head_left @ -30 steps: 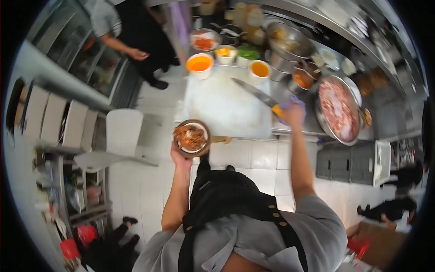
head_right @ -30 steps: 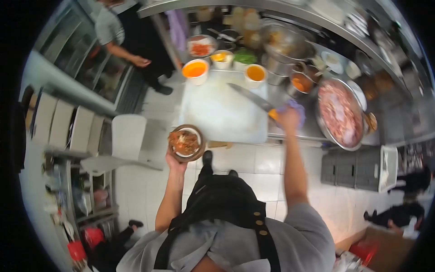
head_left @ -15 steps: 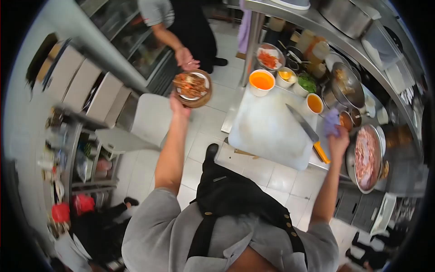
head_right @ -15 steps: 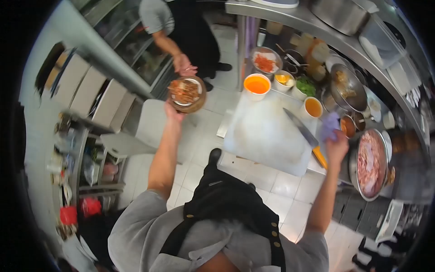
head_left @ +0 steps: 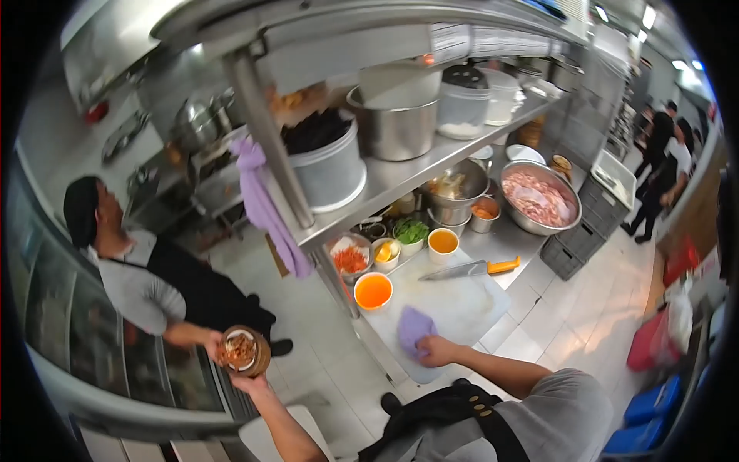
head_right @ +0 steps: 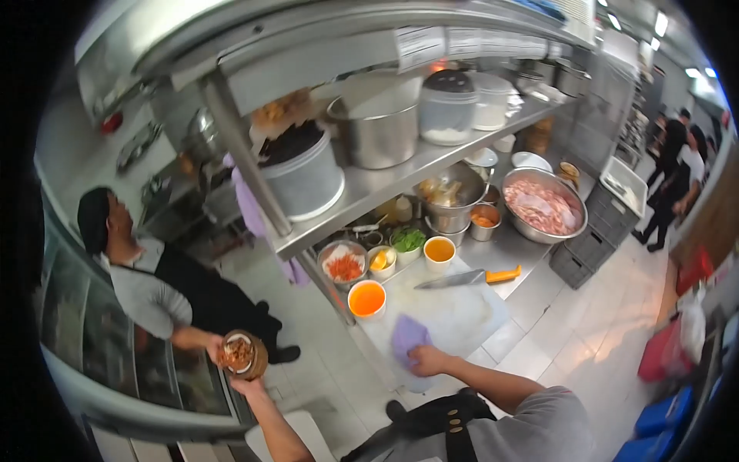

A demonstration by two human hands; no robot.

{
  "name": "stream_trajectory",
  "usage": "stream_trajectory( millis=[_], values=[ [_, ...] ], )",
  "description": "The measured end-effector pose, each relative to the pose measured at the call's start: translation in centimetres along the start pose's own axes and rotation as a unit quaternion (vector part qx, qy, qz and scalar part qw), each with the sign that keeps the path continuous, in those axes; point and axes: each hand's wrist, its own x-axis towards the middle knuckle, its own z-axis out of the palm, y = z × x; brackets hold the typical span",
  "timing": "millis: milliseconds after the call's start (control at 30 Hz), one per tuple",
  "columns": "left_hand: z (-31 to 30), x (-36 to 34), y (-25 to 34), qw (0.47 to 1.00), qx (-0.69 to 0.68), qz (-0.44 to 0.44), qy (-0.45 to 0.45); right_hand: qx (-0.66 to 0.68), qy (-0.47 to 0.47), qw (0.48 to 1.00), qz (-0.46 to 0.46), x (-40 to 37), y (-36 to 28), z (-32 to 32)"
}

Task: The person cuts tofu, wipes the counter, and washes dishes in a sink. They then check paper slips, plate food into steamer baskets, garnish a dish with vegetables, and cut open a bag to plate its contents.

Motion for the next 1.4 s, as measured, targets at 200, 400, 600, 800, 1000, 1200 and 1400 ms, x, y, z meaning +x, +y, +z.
stream_trajectory(
  millis=[200, 400, 600, 800, 1000, 1200, 1400],
  values=[
    [0.8, 10.1, 3.2, 1.000, -0.003, 0.004, -0.027, 0.293, 0.151, 0.884, 0.331, -8.7, -2.8, -6.8],
    [0.2, 1.1, -4.9, 0.934, 0.351, -0.031, -0.052, 0.275, 0.393, 0.815, 0.326, -16.2, 1.0, -15.2],
    [12.0, -29.2, -34.7, 0.777, 0.253, -0.489, -0.307, 0.345, 0.175, 0.919, 0.070, -13.1, 6.2, -20.6],
    [9.6, -34.0, -44.7, 0.862, 0.166, -0.449, -0.164, -0.178, 0.138, 0.973, 0.056, -8.1, 20.0, -23.0],
    [12.2, -36.3, -40.4, 0.910, 0.312, -0.218, -0.166, -0.145, 0.060, 0.982, 0.105, -6.8, 23.9, -21.0],
    [11.3, -37.3, -43.5, 0.918, 0.357, -0.166, -0.049, -0.031, 0.179, 0.973, 0.142, -10.9, 21.9, -20.5],
    [14.0, -38.4, -43.6, 0.905, 0.380, -0.154, -0.114, 0.026, 0.056, 0.994, 0.089, -10.4, 24.1, -19.3]
  ],
)
